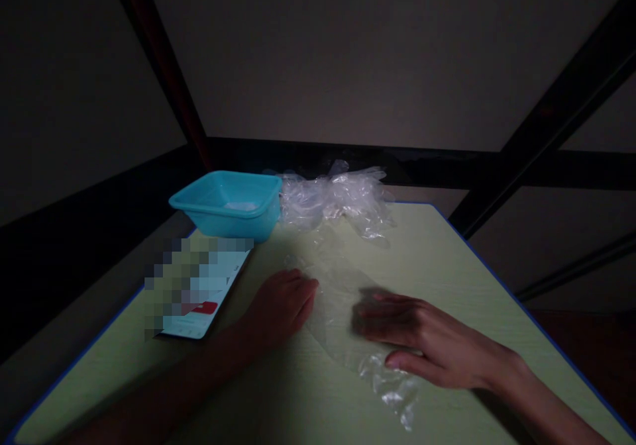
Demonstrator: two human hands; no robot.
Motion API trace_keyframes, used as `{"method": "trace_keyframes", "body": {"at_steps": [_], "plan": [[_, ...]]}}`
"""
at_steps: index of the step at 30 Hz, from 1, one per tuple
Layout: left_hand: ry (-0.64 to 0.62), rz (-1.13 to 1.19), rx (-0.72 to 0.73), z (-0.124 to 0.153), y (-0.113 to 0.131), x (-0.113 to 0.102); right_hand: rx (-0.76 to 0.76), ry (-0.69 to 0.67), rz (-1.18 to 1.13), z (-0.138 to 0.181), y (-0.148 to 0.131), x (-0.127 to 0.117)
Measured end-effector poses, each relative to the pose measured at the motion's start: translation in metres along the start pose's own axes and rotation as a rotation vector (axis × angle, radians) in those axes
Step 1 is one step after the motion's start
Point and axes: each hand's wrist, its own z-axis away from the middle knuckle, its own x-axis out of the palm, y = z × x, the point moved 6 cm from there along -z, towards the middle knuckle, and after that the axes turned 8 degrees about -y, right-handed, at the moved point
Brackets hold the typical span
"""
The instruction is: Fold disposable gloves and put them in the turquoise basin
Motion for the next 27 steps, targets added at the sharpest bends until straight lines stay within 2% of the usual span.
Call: {"method": "trace_keyframes", "body": {"at_steps": [3, 5, 11, 14, 21, 27], "plan": [[0.073, 0.143, 0.001, 0.002, 0.009, -0.003, 0.071, 0.068, -0.013, 0.002, 0.015, -0.004], [0.045, 0.203, 0.001, 0.004, 0.017, 0.001, 0.138, 0.075, -0.002, 0.005, 0.031, -0.003], [-0.291, 0.181, -0.011, 0.011, 0.037, 0.025, 0.225, -0.03, -0.001, 0.006, 0.061, 0.014], [-0.382, 0.173, -0.025, 0.012, 0.038, 0.032, 0.23, -0.051, 0.01, 0.006, 0.063, 0.021], [-0.488, 0.17, -0.035, 0.011, 0.036, 0.039, 0.211, -0.078, 0.081, 0.002, 0.059, 0.034], [-0.499, 0.177, 0.086, 0.014, 0.032, 0.034, 0.28, -0.015, 0.067, 0.006, 0.046, 0.038]]}}
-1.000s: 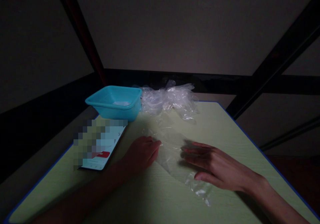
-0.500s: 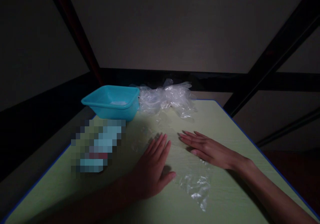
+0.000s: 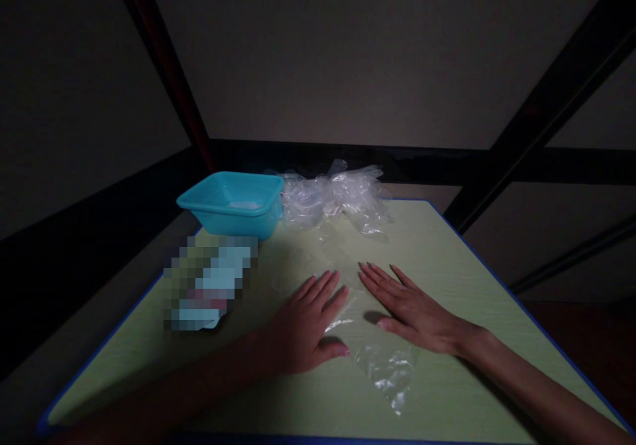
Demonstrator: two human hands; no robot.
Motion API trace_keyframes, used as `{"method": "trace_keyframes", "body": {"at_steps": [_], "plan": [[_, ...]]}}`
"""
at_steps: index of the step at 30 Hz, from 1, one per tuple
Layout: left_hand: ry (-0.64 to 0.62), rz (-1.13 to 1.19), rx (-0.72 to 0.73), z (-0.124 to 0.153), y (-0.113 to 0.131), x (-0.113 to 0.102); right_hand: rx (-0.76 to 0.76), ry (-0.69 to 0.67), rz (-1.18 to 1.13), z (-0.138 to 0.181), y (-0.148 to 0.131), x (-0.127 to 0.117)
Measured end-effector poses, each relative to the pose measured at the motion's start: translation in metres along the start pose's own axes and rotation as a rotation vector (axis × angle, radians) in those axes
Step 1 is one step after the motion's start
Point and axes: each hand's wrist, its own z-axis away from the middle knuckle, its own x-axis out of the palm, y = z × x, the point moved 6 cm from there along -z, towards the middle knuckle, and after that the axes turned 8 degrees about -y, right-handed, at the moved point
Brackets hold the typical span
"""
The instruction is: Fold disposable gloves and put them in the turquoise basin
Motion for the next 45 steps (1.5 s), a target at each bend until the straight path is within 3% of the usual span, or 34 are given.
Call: {"method": "trace_keyframes", "body": {"at_steps": [7, 10, 14, 20, 29, 40, 45], "plan": [[-0.092, -0.014, 0.288, 0.01, -0.009, -0.01, -0.125, 0.032, -0.056, 0.033, -0.015, -0.02], [-0.055, -0.019, 0.347, 0.017, -0.014, -0.018, -0.175, -0.002, -0.004, 0.046, -0.023, -0.015], [-0.015, 0.058, 0.297, 0.033, -0.01, -0.022, -0.203, -0.056, -0.004, 0.054, -0.036, 0.003], [-0.152, 0.199, 0.248, 0.056, 0.026, -0.007, -0.224, -0.1, -0.073, 0.054, -0.056, 0.012], [-0.233, 0.125, 0.12, 0.055, 0.042, 0.005, -0.009, 0.054, 0.187, 0.057, -0.089, 0.035], [-0.198, 0.107, 0.138, 0.056, 0.045, 0.0, -0.121, 0.184, 0.26, 0.057, -0.099, 0.021], [-0.192, 0.148, 0.221, 0.055, 0.044, -0.015, -0.171, 0.239, 0.264, 0.054, -0.091, 0.012]]}}
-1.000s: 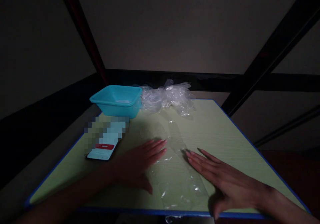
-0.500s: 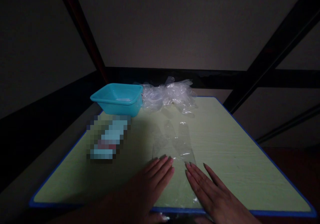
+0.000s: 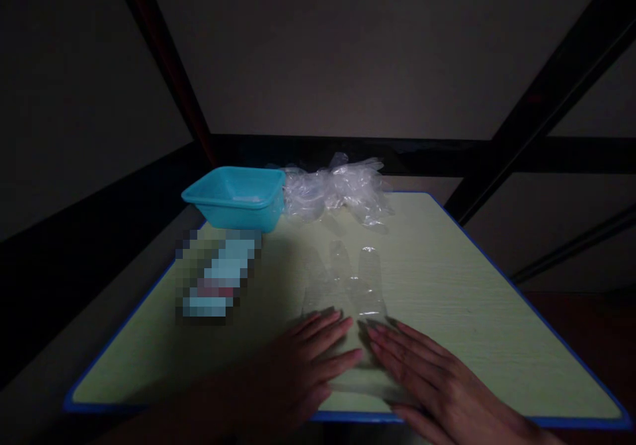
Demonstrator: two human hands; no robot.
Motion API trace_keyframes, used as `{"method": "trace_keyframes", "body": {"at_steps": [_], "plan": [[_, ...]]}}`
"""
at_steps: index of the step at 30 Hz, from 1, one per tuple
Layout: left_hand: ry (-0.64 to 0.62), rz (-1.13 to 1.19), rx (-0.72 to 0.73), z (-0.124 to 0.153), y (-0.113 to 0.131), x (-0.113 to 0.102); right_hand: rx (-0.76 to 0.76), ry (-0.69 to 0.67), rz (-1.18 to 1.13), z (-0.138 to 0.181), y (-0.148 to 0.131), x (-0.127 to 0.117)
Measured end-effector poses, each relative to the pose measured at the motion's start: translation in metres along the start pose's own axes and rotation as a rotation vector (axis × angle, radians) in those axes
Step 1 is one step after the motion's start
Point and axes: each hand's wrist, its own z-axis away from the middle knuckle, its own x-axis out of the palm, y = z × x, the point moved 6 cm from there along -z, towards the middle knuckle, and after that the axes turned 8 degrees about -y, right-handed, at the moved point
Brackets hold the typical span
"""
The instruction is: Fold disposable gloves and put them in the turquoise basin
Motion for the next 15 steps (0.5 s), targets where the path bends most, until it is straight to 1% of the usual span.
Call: {"method": "trace_keyframes", "body": {"at_steps": [5, 7, 10, 13, 15], "plan": [[-0.045, 0.012, 0.091, 0.001, 0.006, -0.016, 0.012, 0.006, -0.035, -0.006, 0.018, 0.0], [-0.047, 0.014, 0.124, 0.002, 0.009, -0.018, 0.01, 0.0, -0.062, -0.009, 0.021, 0.002], [-0.049, -0.007, 0.15, 0.005, 0.011, -0.013, -0.004, 0.0, -0.11, -0.013, 0.022, 0.003], [0.018, -0.058, 0.114, 0.01, 0.007, -0.004, -0.02, 0.012, -0.125, -0.014, 0.021, 0.004], [0.115, -0.122, 0.057, 0.015, 0.001, 0.003, -0.018, 0.03, -0.127, -0.013, 0.022, 0.004]]}}
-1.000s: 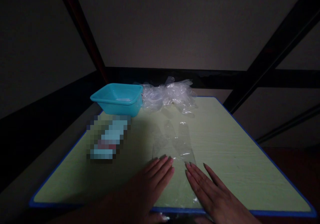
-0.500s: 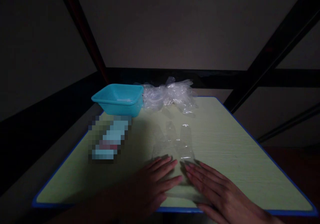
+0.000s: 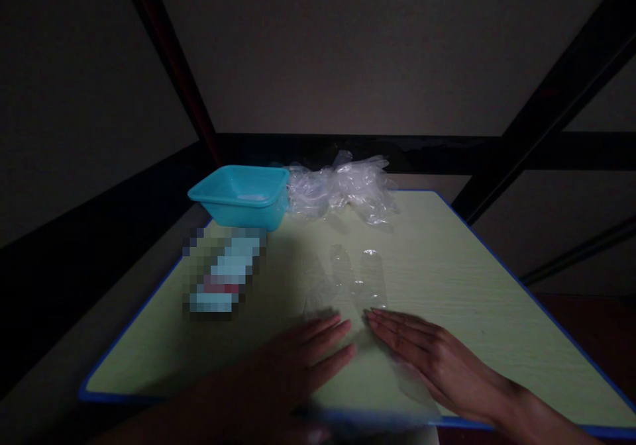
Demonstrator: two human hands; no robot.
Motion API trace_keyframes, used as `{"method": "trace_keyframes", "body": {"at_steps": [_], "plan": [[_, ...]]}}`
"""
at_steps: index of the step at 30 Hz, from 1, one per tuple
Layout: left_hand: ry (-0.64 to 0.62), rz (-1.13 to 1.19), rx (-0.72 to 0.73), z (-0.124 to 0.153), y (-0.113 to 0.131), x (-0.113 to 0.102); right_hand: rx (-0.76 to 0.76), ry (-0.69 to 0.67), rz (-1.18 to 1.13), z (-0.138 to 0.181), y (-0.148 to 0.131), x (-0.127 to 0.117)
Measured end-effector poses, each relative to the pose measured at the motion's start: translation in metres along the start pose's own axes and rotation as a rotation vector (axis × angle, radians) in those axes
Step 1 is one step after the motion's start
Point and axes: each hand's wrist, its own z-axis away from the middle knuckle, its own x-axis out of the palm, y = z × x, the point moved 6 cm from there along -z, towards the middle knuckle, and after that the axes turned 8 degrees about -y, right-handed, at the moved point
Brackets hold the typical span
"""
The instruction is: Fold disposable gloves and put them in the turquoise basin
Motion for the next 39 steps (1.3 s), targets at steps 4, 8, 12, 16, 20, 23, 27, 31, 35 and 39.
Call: {"method": "trace_keyframes", "body": {"at_steps": [4, 8, 12, 16, 20, 23, 27, 31, 35, 39], "plan": [[0.264, -0.241, -0.173, 0.011, -0.01, 0.004, 0.001, 0.035, -0.009, 0.001, 0.001, 0.0], [0.454, -0.441, -0.254, 0.014, -0.011, 0.001, -0.008, 0.041, 0.001, 0.0, -0.001, -0.001], [0.496, -0.469, -0.239, 0.01, -0.011, -0.001, 0.008, 0.031, 0.034, 0.0, -0.001, -0.002], [0.503, -0.445, -0.237, 0.009, -0.013, -0.002, 0.003, 0.018, 0.092, 0.0, -0.003, -0.002], [0.512, -0.44, -0.213, 0.011, -0.012, -0.002, 0.005, 0.049, 0.105, 0.0, -0.003, -0.004], [0.496, -0.424, -0.203, 0.011, -0.012, 0.0, 0.013, 0.063, 0.117, 0.001, -0.002, -0.003], [0.488, -0.382, -0.178, 0.011, -0.014, 0.001, -0.003, 0.036, 0.073, 0.001, -0.001, -0.003], [0.392, -0.094, -0.211, 0.008, -0.026, -0.005, 0.009, -0.044, -0.101, -0.004, 0.005, -0.008], [0.182, 0.263, -0.397, 0.001, -0.05, -0.012, 0.05, -0.113, -0.38, -0.016, 0.02, -0.019], [0.013, 0.605, -0.601, -0.007, -0.08, -0.012, 0.168, -0.123, -0.647, -0.028, 0.045, -0.021]]}}
